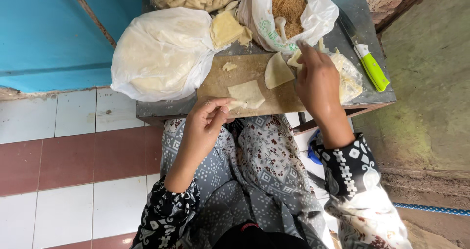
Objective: The person sits at a small table folding thin pastry wrappers around a brown sugar filling. They take a wrapper, add filling from a bag using a spoon, fold and pinch the pastry closed, and set the finished piece with a pile of already folded pastries.
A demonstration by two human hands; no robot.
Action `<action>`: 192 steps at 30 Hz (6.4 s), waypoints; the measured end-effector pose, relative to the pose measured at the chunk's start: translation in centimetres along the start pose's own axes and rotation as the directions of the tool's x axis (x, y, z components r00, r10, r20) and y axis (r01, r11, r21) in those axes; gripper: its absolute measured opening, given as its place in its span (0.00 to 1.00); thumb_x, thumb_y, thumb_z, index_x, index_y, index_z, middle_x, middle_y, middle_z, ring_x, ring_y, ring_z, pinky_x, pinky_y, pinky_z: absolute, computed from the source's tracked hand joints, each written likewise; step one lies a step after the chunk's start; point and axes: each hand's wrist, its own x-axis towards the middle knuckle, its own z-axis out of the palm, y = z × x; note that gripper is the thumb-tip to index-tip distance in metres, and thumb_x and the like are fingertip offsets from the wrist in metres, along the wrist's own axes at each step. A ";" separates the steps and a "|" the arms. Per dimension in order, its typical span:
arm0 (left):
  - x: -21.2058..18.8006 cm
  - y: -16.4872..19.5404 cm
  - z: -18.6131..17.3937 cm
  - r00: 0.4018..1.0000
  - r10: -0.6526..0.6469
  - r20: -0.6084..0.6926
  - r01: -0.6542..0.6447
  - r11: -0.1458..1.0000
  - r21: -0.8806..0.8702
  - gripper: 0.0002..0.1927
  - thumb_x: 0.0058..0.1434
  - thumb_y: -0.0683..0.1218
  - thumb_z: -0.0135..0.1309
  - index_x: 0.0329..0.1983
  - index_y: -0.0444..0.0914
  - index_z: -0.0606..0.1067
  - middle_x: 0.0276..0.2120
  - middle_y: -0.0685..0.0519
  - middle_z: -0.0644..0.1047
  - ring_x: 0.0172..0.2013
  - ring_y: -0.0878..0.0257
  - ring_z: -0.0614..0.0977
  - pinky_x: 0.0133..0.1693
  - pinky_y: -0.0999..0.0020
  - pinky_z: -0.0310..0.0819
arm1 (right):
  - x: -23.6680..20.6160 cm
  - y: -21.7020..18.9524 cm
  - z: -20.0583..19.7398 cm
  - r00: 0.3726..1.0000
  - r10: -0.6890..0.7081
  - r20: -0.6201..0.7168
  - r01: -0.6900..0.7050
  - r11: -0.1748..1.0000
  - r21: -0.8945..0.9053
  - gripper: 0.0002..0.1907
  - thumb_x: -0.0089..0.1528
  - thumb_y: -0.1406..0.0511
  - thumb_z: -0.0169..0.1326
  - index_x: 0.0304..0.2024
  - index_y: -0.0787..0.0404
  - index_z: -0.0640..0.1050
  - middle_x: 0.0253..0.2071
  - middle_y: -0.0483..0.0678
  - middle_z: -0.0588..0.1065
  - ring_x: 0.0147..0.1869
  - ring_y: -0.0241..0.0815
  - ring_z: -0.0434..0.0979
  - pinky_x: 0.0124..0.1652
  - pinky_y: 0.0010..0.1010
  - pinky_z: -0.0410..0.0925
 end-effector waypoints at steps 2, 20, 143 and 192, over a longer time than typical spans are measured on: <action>0.5 0.7 0.0 0.999 -0.019 0.030 0.018 0.999 0.045 0.14 0.70 0.43 0.53 0.55 0.34 0.78 0.38 0.53 0.82 0.38 0.69 0.85 0.41 0.74 0.81 | 0.8 0.5 0.2 0.997 -0.072 0.004 0.071 0.981 -0.180 0.27 0.59 0.77 0.52 0.63 0.69 0.76 0.46 0.57 0.79 0.52 0.58 0.77 0.51 0.46 0.71; 2.0 3.5 0.8 0.974 -0.050 0.223 -0.003 0.973 0.229 0.09 0.65 0.41 0.57 0.48 0.35 0.79 0.35 0.53 0.83 0.34 0.70 0.81 0.38 0.75 0.77 | -8.2 -5.1 3.5 0.773 0.220 0.595 -0.620 0.062 0.783 0.15 0.65 0.75 0.56 0.54 0.70 0.76 0.42 0.47 0.79 0.40 0.32 0.77 0.39 0.28 0.72; 5.2 1.4 0.9 0.999 0.040 -0.030 -0.014 0.797 0.604 0.10 0.61 0.42 0.59 0.41 0.36 0.71 0.35 0.46 0.78 0.30 0.51 0.83 0.31 0.58 0.76 | 11.6 11.3 5.1 0.809 0.466 0.358 -0.587 0.660 0.469 0.06 0.66 0.73 0.50 0.40 0.72 0.79 0.29 0.52 0.80 0.29 0.38 0.82 0.30 0.28 0.74; 4.1 2.8 0.6 0.996 -0.023 -0.090 0.079 0.717 0.693 0.08 0.65 0.47 0.55 0.38 0.38 0.76 0.33 0.50 0.78 0.32 0.52 0.82 0.34 0.57 0.77 | 5.9 13.5 0.8 0.699 0.620 0.355 -0.617 0.274 0.737 0.05 0.68 0.72 0.51 0.41 0.70 0.78 0.34 0.56 0.80 0.34 0.44 0.84 0.36 0.32 0.77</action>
